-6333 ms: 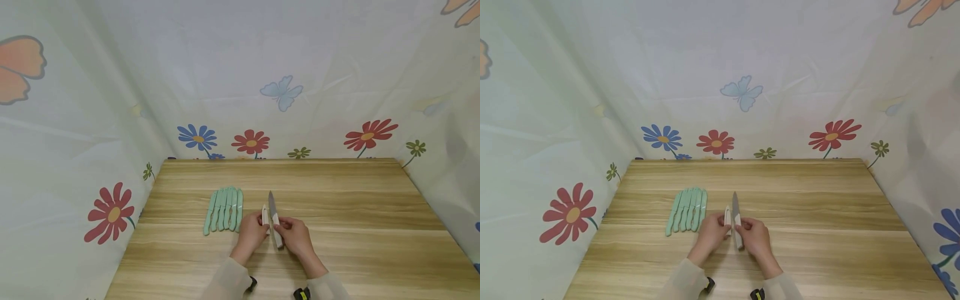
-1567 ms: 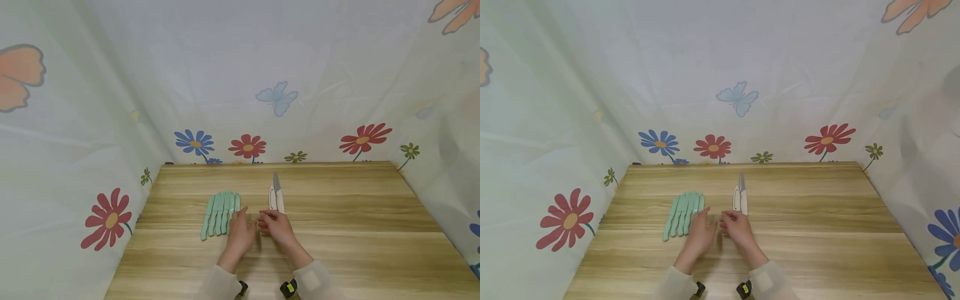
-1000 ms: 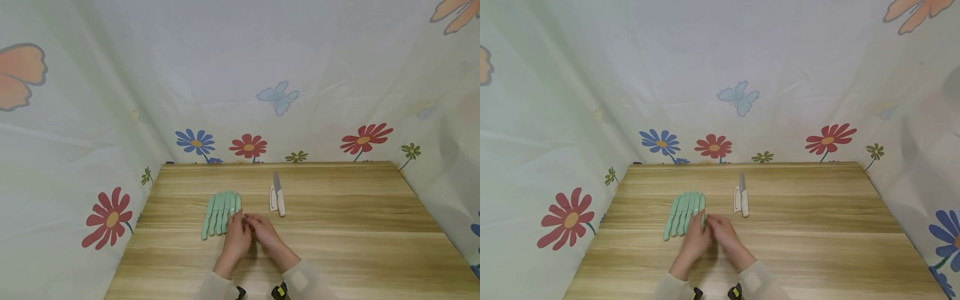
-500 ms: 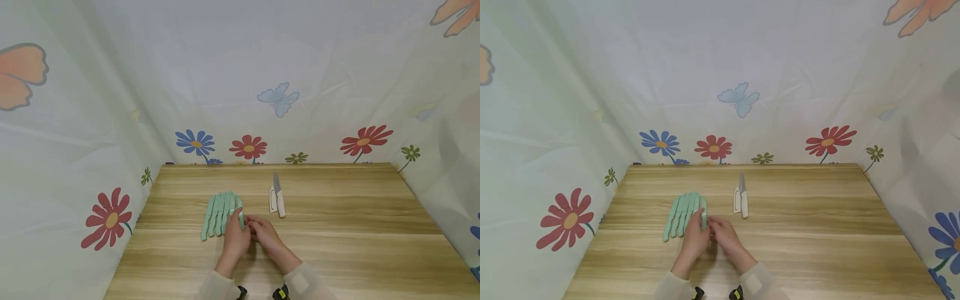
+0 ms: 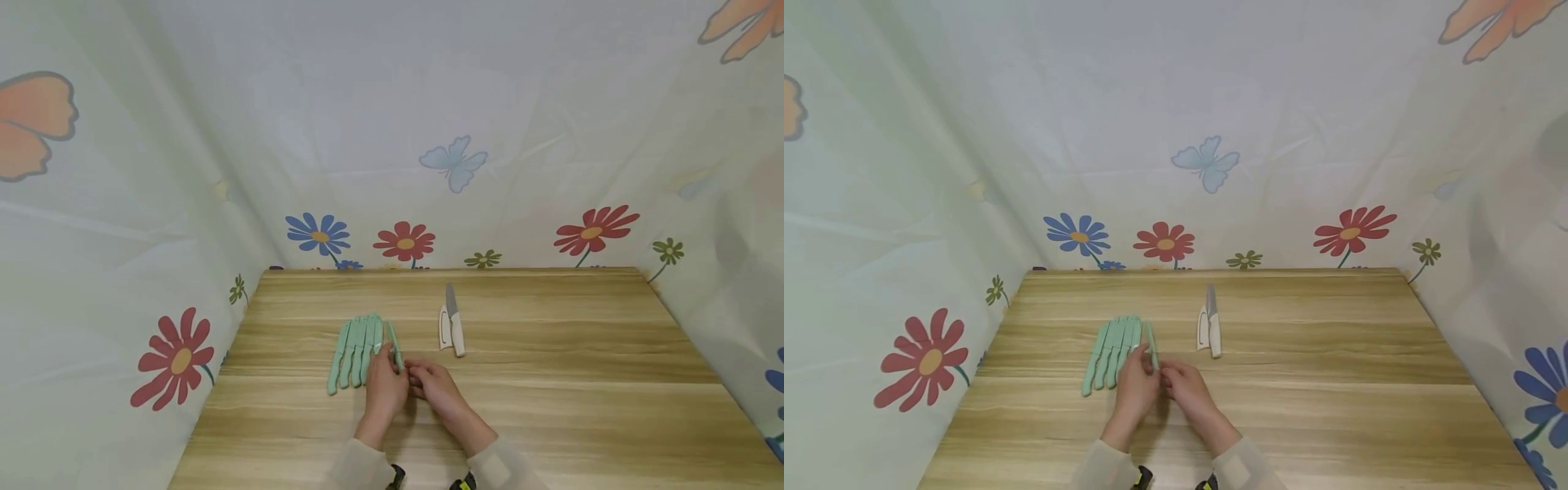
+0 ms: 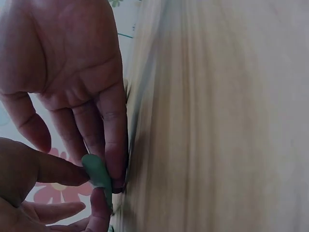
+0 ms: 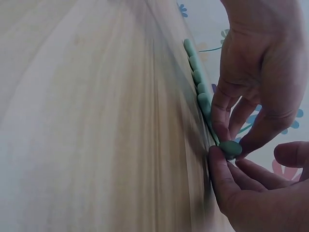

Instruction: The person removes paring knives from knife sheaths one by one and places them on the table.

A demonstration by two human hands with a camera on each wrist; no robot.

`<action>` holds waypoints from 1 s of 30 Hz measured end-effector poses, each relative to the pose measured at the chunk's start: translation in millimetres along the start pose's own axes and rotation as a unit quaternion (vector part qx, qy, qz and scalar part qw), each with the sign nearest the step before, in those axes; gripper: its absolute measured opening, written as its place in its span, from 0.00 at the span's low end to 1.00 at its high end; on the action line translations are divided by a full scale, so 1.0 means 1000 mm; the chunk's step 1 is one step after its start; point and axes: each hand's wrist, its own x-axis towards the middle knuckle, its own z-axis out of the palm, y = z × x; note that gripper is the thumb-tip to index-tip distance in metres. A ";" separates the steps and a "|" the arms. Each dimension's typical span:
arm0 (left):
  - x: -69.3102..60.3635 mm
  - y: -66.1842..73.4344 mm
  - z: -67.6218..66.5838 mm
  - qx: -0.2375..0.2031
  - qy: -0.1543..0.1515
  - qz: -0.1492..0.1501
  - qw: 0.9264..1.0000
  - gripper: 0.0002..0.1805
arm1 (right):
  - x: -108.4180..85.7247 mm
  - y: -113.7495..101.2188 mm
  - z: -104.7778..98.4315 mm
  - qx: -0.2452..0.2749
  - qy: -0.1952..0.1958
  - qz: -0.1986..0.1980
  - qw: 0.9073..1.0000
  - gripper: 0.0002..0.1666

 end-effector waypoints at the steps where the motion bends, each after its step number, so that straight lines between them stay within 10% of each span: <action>1: 0.000 -0.001 0.001 0.005 0.000 0.000 1.000 0.32 | -0.001 0.000 0.000 0.000 0.003 0.000 1.000 0.25; 20: 0.001 -0.005 -0.004 -0.043 -0.050 0.004 0.998 0.35 | -0.011 0.003 -0.010 0.004 0.031 -0.018 0.999 0.23; 30: -0.007 -0.001 -0.004 -0.143 -0.130 -0.018 0.981 0.37 | -0.011 0.010 -0.021 0.009 0.066 -0.020 0.998 0.22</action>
